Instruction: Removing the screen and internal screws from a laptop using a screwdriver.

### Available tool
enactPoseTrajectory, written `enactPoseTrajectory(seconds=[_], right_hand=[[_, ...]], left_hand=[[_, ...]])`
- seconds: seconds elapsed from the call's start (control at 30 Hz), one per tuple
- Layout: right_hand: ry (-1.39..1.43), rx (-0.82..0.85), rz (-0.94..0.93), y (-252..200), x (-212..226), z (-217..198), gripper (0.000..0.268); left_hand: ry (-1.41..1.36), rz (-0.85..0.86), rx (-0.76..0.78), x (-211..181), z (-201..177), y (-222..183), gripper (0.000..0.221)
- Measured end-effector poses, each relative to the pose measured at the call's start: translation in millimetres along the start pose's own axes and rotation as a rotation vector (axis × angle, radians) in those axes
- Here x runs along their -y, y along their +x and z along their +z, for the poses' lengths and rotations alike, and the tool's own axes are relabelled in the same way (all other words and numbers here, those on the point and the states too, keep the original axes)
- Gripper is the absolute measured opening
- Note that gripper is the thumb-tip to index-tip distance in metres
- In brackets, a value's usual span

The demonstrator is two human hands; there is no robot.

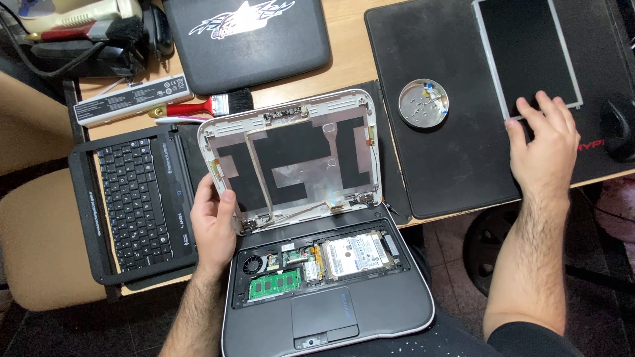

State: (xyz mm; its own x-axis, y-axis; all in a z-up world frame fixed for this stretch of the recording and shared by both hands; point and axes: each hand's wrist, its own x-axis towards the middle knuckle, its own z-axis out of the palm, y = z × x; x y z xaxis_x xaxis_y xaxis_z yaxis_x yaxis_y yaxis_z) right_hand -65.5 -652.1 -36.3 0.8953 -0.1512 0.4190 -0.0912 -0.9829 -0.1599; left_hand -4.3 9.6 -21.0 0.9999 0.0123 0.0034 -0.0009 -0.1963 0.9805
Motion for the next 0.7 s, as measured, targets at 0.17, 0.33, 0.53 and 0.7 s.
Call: enactPoseTrajectory(seconds=[0.17,0.33,0.53,0.7], right_hand=[[0.112,-0.002,-0.029,22,-11,9,0.045],[0.142,0.035,-0.011,39,-14,13,0.045],[0.103,-0.012,-0.052,44,-14,17,0.045],[0.229,-0.131,-0.143,30,57,-10,0.03]], left_hand=[[-0.051,-0.036,0.005,1,1,-1,0.056],[-0.087,-0.044,0.009,2,1,-1,0.056],[-0.047,0.006,0.013,7,-2,-1,0.059],[-0.376,-0.095,0.153,17,-7,-5,0.071]])
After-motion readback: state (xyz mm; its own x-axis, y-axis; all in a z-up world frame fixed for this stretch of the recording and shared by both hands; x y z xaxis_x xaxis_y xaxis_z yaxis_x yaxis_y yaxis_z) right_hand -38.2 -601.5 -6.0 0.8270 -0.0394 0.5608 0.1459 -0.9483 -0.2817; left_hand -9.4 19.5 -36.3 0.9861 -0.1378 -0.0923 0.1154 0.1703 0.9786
